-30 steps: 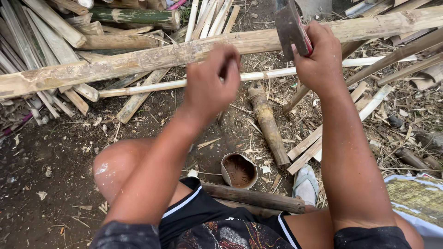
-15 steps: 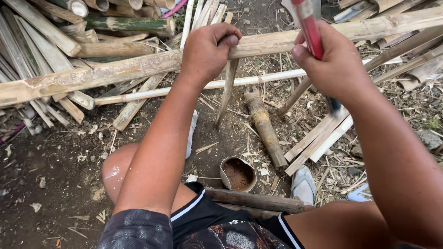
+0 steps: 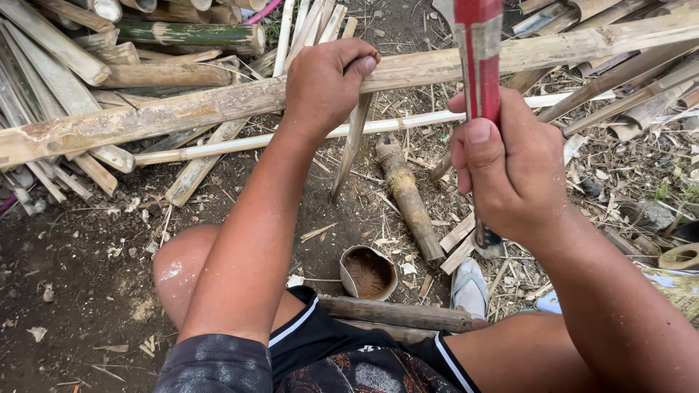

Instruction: The person hammers nails into a long bamboo pole using a hammer. They repeatedly pick up nails from a small container and drive them into the bamboo, occasionally adjusting the pole's position.

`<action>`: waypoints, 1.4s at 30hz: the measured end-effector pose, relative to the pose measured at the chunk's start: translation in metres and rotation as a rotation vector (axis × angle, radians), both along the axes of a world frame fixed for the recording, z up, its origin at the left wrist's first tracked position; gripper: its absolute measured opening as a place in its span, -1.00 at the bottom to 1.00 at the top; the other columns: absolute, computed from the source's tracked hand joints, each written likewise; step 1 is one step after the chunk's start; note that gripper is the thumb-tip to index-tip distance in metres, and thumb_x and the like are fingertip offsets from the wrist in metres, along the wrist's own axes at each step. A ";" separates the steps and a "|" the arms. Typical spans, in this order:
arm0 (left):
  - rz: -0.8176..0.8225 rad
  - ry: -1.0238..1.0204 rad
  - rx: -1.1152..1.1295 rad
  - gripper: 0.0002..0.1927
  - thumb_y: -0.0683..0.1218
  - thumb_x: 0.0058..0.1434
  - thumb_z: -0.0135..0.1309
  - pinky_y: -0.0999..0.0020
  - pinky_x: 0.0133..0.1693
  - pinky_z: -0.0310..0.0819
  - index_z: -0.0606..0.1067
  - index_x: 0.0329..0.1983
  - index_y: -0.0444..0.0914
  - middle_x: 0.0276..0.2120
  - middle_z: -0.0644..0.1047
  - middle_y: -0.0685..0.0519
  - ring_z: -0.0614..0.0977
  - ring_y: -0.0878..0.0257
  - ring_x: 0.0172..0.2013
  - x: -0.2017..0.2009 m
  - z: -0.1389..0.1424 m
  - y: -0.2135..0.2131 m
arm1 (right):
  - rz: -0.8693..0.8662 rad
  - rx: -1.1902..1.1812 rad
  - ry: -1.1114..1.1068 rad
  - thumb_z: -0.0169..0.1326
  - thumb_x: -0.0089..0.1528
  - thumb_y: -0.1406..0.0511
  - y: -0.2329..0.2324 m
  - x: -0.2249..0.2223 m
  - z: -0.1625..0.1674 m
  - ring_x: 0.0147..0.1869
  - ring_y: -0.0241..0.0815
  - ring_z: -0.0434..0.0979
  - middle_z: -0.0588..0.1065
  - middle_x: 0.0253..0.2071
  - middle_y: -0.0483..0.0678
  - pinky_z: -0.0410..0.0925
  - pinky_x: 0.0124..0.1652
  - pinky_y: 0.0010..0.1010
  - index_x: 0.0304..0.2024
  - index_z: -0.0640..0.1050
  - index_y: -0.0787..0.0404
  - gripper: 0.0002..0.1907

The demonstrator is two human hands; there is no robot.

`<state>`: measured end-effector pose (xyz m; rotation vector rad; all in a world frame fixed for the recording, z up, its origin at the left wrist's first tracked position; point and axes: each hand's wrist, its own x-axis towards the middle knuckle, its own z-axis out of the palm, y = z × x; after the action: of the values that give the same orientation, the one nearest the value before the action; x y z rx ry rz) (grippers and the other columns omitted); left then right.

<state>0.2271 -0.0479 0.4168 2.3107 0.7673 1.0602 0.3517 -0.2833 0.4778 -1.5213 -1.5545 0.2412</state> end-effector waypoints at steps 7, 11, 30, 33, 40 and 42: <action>0.057 0.068 -0.029 -0.87 0.01 0.28 0.18 0.18 -0.23 0.54 0.68 -0.18 -0.02 -0.42 0.68 0.07 0.71 0.16 -0.39 0.001 0.000 -0.007 | -0.128 -0.489 0.200 -0.24 0.44 0.08 0.012 -0.016 0.022 -0.64 -0.31 0.39 0.39 -0.57 -0.16 0.32 -0.63 -0.42 -0.11 0.43 0.27 -0.61; 0.034 0.042 -0.037 -0.86 0.00 0.27 0.18 0.16 -0.23 0.53 0.69 -0.17 -0.03 -0.39 0.70 0.09 0.71 0.18 -0.38 0.001 0.001 -0.008 | 0.054 -0.009 0.229 -0.28 0.51 0.07 0.008 -0.015 0.025 -0.57 -0.37 0.37 0.36 -0.51 -0.17 0.29 -0.53 -0.48 0.00 0.37 0.28 -0.60; -0.001 0.078 -0.102 -0.80 -0.12 0.26 0.09 0.19 -0.14 0.55 0.68 -0.13 -0.12 -0.30 0.70 0.06 0.72 0.19 -0.30 0.001 0.006 -0.001 | -0.040 -0.282 0.266 -0.25 0.48 0.08 0.007 0.004 0.020 -0.63 -0.34 0.36 0.34 -0.57 -0.16 0.30 -0.62 -0.46 -0.16 0.40 0.28 -0.60; -0.039 0.007 -0.123 -0.74 -0.23 0.32 -0.05 0.22 -0.07 0.57 0.60 -0.02 -0.21 -0.16 0.68 0.00 0.72 0.20 -0.16 -0.002 0.003 0.003 | 0.107 0.194 0.332 -0.25 0.50 0.04 0.001 -0.008 0.028 -0.62 -0.37 0.35 0.34 -0.52 -0.14 0.28 -0.55 -0.50 -0.06 0.34 0.26 -0.60; -0.016 0.044 -0.184 -0.64 -0.36 0.27 -0.16 0.28 0.00 0.60 0.57 -0.01 -0.24 -0.13 0.69 -0.01 0.74 0.22 -0.10 0.002 0.000 0.009 | -0.143 -0.588 -0.149 -0.27 0.47 0.02 0.019 -0.002 0.024 -0.66 -0.35 0.35 0.41 -0.61 -0.16 0.26 -0.66 -0.48 -0.29 0.47 0.23 -0.51; -0.037 0.046 -0.165 -0.61 -0.38 0.25 -0.20 0.26 -0.02 0.58 0.56 -0.01 -0.26 -0.11 0.68 -0.03 0.73 0.21 -0.10 0.001 -0.001 0.009 | -0.018 -0.278 0.099 -0.29 0.50 0.04 0.011 0.003 0.022 -0.62 -0.35 0.36 0.38 -0.56 -0.15 0.30 -0.64 -0.53 -0.24 0.41 0.23 -0.54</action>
<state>0.2283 -0.0390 0.4158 2.2073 0.7959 0.8960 0.3551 -0.2722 0.4994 -1.7082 -1.4740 0.5332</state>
